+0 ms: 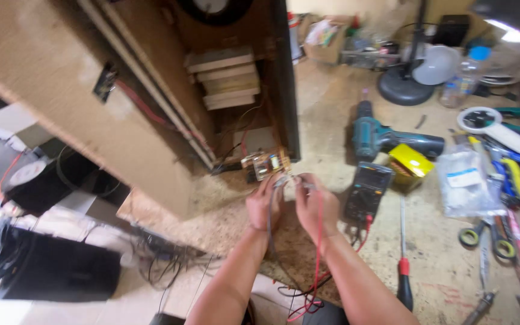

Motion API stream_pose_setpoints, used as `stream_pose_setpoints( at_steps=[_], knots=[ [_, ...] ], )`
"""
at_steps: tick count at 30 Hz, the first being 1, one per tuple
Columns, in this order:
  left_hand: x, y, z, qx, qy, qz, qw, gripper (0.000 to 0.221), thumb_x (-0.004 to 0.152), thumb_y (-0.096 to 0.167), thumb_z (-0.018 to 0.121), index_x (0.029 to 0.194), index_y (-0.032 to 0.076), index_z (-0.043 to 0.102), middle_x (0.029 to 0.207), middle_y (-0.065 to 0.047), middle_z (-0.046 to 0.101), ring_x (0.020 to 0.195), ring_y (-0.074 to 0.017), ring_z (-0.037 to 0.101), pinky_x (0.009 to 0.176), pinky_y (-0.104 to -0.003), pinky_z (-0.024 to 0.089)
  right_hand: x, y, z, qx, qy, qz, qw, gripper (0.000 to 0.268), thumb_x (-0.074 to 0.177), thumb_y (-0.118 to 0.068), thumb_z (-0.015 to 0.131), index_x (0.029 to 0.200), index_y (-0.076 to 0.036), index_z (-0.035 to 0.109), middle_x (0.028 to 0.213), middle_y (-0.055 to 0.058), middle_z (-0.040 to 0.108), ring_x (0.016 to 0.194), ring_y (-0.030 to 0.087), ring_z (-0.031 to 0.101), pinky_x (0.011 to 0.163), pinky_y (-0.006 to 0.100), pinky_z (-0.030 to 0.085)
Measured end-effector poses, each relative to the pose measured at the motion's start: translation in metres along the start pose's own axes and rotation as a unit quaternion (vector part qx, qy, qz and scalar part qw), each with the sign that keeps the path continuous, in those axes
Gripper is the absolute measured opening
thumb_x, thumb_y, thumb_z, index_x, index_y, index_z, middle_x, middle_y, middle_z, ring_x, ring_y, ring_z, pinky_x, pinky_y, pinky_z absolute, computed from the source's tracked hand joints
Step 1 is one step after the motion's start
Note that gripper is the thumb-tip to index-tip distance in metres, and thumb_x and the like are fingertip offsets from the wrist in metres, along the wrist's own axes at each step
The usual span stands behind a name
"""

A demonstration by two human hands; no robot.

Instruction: Testing a circuit board with a multimeter and preparing a transformer by removing tape and cutting with scissors

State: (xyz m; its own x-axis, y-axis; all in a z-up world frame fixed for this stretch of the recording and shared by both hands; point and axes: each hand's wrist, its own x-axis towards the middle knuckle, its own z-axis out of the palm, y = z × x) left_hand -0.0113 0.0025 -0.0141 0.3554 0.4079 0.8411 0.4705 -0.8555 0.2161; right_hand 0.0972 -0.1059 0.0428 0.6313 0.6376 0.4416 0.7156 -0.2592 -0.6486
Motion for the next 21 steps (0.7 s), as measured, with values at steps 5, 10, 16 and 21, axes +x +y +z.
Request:
stream_pose_setpoints(
  at_steps=[5, 10, 16, 21],
  knots=[
    [-0.004, -0.003, 0.011, 0.055, 0.028, 0.039, 0.997, 0.019, 0.099, 0.029, 0.059, 0.108, 0.018, 0.07, 0.112, -0.003, 0.072, 0.083, -0.0241, 0.075, 0.066, -0.034, 0.061, 0.002, 0.0, -0.007, 0.045, 0.045, -0.112, 0.992, 0.015, 0.111, -0.02, 0.057, 0.117, -0.012, 0.068, 0.092, 0.017, 0.07, 0.087, 0.042, 0.071, 0.073, 0.049, 0.057],
    [-0.001, 0.012, 0.007, 0.081, 0.048, 0.009, 0.996, 0.028, 0.094, 0.031, 0.06, 0.122, 0.026, 0.061, 0.107, 0.004, 0.064, 0.076, -0.0182, 0.071, 0.067, -0.033, 0.061, -0.001, -0.001, -0.008, 0.124, 0.075, -0.214, 0.966, 0.013, 0.111, -0.002, 0.069, 0.122, -0.007, 0.073, 0.111, 0.012, 0.069, 0.097, 0.037, 0.07, 0.081, 0.042, 0.056],
    [0.002, 0.025, -0.015, 0.032, -0.017, 0.042, 0.998, 0.038, 0.104, 0.048, 0.045, 0.119, 0.018, 0.062, 0.119, -0.004, 0.067, 0.095, -0.025, 0.07, 0.063, -0.037, 0.051, -0.02, -0.01, -0.02, 0.161, 0.006, -0.249, 0.955, 0.048, 0.085, 0.006, 0.065, 0.133, 0.004, 0.07, 0.125, 0.024, 0.051, 0.106, 0.038, 0.06, 0.093, 0.044, 0.053],
    [0.0, 0.035, -0.055, 0.013, -0.11, -0.008, 0.994, 0.031, 0.101, 0.029, 0.06, 0.131, 0.022, 0.059, 0.12, -0.002, 0.063, 0.103, -0.025, 0.068, 0.066, -0.041, 0.057, -0.029, -0.021, -0.024, 0.148, 0.049, -0.321, 0.934, 0.014, 0.112, 0.006, 0.063, 0.123, 0.014, 0.066, 0.115, 0.03, 0.059, 0.112, 0.042, 0.059, 0.102, 0.05, 0.052]
  ],
)
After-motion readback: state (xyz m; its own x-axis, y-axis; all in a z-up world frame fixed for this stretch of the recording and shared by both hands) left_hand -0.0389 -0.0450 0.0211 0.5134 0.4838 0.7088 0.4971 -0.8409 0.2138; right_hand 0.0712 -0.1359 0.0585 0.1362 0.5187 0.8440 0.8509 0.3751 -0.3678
